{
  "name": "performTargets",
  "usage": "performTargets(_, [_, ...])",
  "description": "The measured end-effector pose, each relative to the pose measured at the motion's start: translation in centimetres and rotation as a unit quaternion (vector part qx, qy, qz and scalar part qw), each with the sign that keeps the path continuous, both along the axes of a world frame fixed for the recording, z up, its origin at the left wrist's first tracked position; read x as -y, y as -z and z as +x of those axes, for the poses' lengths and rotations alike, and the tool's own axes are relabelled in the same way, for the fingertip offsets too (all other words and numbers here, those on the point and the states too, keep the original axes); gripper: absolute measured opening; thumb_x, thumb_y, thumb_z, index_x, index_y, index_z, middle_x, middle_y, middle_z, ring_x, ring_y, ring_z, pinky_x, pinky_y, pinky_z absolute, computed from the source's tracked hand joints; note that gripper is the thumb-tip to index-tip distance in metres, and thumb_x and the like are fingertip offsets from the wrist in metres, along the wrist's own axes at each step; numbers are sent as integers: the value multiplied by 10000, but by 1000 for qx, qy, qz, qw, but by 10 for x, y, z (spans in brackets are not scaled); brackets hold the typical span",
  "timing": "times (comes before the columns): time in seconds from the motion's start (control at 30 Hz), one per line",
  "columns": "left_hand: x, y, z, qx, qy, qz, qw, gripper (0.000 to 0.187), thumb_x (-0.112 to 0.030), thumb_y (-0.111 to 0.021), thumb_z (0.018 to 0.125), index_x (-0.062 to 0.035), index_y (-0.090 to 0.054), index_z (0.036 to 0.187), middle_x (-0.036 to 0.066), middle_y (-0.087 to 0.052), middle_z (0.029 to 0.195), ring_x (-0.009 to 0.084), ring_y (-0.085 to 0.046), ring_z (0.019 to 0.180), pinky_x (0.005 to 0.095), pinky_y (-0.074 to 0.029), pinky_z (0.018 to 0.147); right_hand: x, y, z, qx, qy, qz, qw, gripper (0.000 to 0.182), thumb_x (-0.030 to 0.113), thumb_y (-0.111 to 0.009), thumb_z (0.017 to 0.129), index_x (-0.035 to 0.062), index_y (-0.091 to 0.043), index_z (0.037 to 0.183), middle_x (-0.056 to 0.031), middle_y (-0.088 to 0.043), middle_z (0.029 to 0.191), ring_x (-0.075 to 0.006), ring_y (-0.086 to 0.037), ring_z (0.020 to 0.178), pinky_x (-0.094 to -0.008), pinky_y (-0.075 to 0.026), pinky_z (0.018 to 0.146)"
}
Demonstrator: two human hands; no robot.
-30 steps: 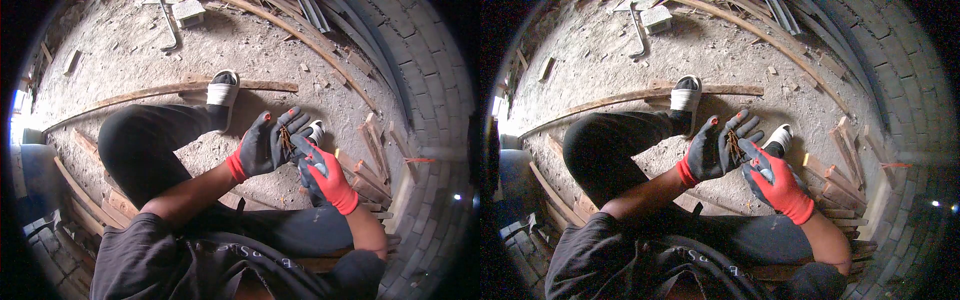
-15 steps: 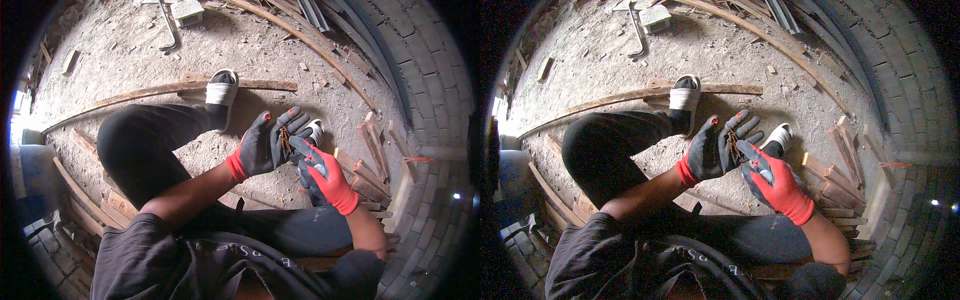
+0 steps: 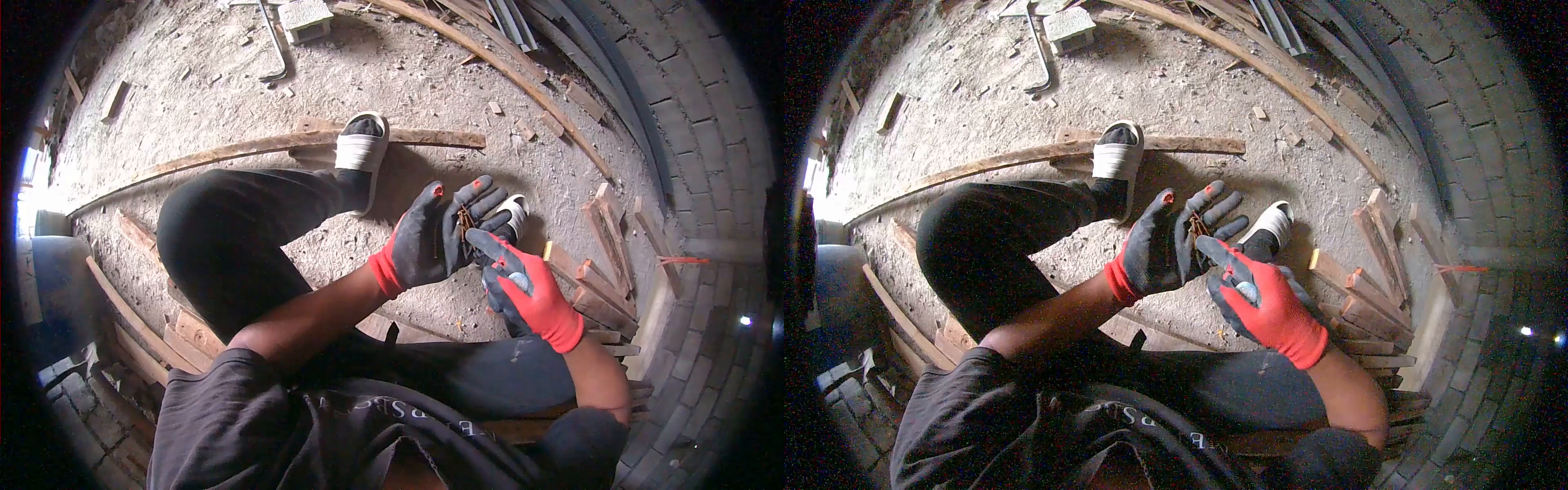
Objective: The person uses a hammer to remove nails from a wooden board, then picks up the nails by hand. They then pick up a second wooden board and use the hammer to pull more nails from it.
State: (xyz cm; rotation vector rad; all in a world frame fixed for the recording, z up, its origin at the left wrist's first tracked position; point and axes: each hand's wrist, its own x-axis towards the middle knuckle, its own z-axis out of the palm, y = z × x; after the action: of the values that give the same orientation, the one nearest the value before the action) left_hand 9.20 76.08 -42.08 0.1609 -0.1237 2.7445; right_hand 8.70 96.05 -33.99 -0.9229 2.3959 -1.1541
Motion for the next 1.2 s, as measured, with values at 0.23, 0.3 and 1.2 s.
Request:
performTargets(0.23, [-1, 2, 0, 1, 3, -3, 1000, 816, -569, -538, 884, -150, -221, 1508, 102, -246, 1560, 331, -303, 1400, 490, -244, 1149, 14, -24, -3, 10, -5, 7, 1000, 514, 64, -649, 849, -14, -501, 1335, -136, -622, 992, -225, -605, 919, -346, -480, 850])
performTargets(0.3, [-1, 1, 0, 5, 6, 0, 1000, 813, -567, -536, 885, -149, -221, 1508, 104, -251, 1558, 331, -305, 1399, 488, -244, 1150, 15, -25, -3, 22, -5, -2, 1000, 522, 62, -638, 848, -11, -497, 1345, -133, -624, 980, -219, -602, 911, -341, -477, 849])
performTargets(1.2, [-3, 1, 0, 10, 9, -22, 1000, 856, -579, -553, 872, -103, -215, 1498, 129, -281, 1538, 324, -318, 1392, 491, -234, 1156, 3, -13, 4, -20, -30, 22, 999, 507, 91, -695, 837, -24, -510, 1295, -149, -609, 1020, -275, -603, 930, -369, -474, 836])
